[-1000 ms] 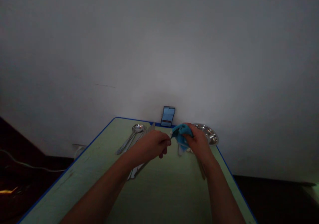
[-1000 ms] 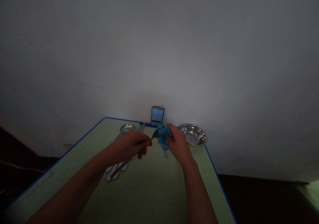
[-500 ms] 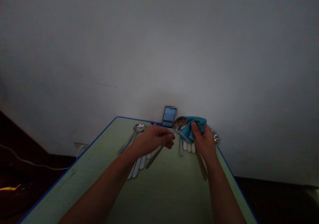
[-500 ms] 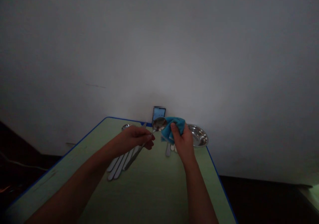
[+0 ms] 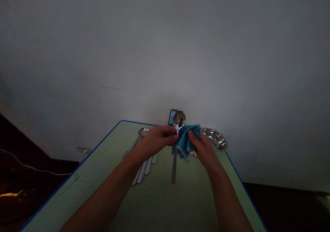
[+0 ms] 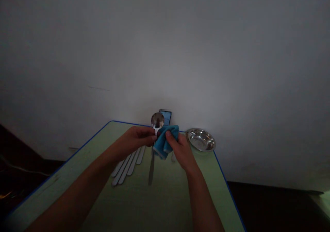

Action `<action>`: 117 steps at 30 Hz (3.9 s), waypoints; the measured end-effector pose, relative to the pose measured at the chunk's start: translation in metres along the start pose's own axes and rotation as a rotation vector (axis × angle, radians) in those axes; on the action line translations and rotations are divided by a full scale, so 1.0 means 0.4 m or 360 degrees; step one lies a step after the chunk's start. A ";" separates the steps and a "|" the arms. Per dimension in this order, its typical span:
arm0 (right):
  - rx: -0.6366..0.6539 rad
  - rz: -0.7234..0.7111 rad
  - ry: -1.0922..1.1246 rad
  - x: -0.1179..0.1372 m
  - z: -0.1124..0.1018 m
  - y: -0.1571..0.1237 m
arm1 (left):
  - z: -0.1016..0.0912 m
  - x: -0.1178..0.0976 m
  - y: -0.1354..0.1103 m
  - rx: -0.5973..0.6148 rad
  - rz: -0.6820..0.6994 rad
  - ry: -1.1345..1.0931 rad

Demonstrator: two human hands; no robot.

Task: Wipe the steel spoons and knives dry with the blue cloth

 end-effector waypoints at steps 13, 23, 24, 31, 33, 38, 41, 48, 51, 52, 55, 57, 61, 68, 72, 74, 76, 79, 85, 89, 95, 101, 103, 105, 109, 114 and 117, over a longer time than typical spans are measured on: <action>0.0227 -0.0147 -0.0122 0.025 0.067 -0.011 | -0.029 -0.018 0.001 -0.0314 0.0156 0.0257; 0.0100 -0.0153 -0.0253 0.040 0.072 -0.016 | -0.031 -0.008 0.002 -0.0314 0.0084 0.0055; 0.0098 -0.0159 -0.0261 0.042 0.072 -0.016 | -0.032 -0.006 0.003 -0.0344 0.0086 0.0043; 0.0126 -0.0187 -0.0301 0.048 0.069 -0.019 | -0.031 -0.005 0.004 -0.0461 0.0107 -0.0091; 0.0114 -0.0218 -0.0336 0.052 0.068 -0.021 | -0.030 -0.012 0.001 -0.0503 0.0128 -0.0158; 0.0114 -0.0295 -0.0389 0.063 0.069 -0.026 | -0.031 -0.030 -0.007 -0.0605 0.0159 -0.0200; 0.0144 -0.0298 -0.0370 0.065 0.069 -0.027 | -0.033 -0.033 -0.009 -0.0637 0.0170 -0.0247; 0.0173 -0.0288 -0.0363 0.062 0.068 -0.027 | -0.042 -0.034 -0.006 -0.0666 0.0226 -0.0264; 0.0188 -0.0293 -0.0390 0.063 0.068 -0.027 | -0.047 -0.035 -0.005 -0.0665 0.0234 -0.0249; 0.0194 -0.0289 -0.0402 0.063 0.068 -0.027 | -0.049 -0.035 -0.005 -0.0668 0.0228 -0.0250; 0.0212 -0.0305 -0.0433 0.063 0.068 -0.027 | -0.056 -0.034 -0.006 -0.0688 0.0204 -0.0260; 0.0227 -0.0321 -0.0440 0.063 0.067 -0.027 | -0.060 -0.032 -0.005 -0.0692 0.0203 -0.0283; 0.0250 -0.0348 -0.0476 0.066 0.064 -0.028 | -0.069 -0.029 -0.003 -0.0704 0.0227 -0.0311; 0.0287 -0.0344 -0.0506 0.066 0.061 -0.029 | -0.081 -0.035 -0.006 -0.0747 0.0257 -0.0292; 0.0315 -0.0300 -0.0489 0.063 0.061 -0.029 | -0.090 -0.034 -0.006 -0.0741 0.0268 -0.0305; 0.0336 -0.0286 -0.0495 0.063 0.061 -0.030 | -0.095 -0.034 -0.005 -0.0743 0.0284 -0.0316; 0.0347 -0.0279 -0.0506 0.064 0.061 -0.031 | -0.100 -0.035 -0.006 -0.0766 0.0304 -0.0323; 0.0366 -0.0265 -0.0504 0.063 0.060 -0.031 | -0.108 -0.036 -0.006 -0.0788 0.0337 -0.0314; 0.0401 -0.0240 -0.0473 0.050 0.063 -0.030 | -0.120 -0.036 -0.007 -0.0853 0.0339 -0.0337; 0.0416 -0.0246 -0.0458 0.048 0.065 -0.031 | -0.121 -0.042 -0.007 -0.0884 0.0332 -0.0370; 0.0449 -0.0208 -0.0429 0.043 0.064 -0.032 | -0.123 -0.048 -0.011 -0.0918 0.0343 -0.0375; 0.0478 -0.0190 -0.0447 0.035 0.061 -0.030 | -0.128 -0.051 -0.014 -0.0951 0.0357 -0.0381; 0.0486 -0.0187 -0.0446 0.034 0.059 -0.030 | -0.131 -0.052 -0.013 -0.0961 0.0363 -0.0372; 0.0488 -0.0186 -0.0472 0.034 0.058 -0.031 | -0.134 -0.051 -0.012 -0.0962 0.0368 -0.0377; 0.0499 -0.0174 -0.0506 0.037 0.056 -0.033 | -0.138 -0.050 -0.012 -0.0987 0.0354 -0.0396; 0.0531 -0.0151 -0.0517 0.036 0.053 -0.032 | -0.141 -0.051 -0.015 -0.1025 0.0326 -0.0410; 0.0547 -0.0167 -0.0514 0.031 0.048 -0.031 | -0.147 -0.054 -0.017 -0.1075 0.0353 -0.0423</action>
Point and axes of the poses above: each hand's wrist, its own y-axis towards the middle knuckle, its own z-axis out of the palm, x = y × z, the point moved 3 cm from there along y, towards the middle knuckle, and after that the axes turned 14 degrees about -y, right-handed, at the moved point
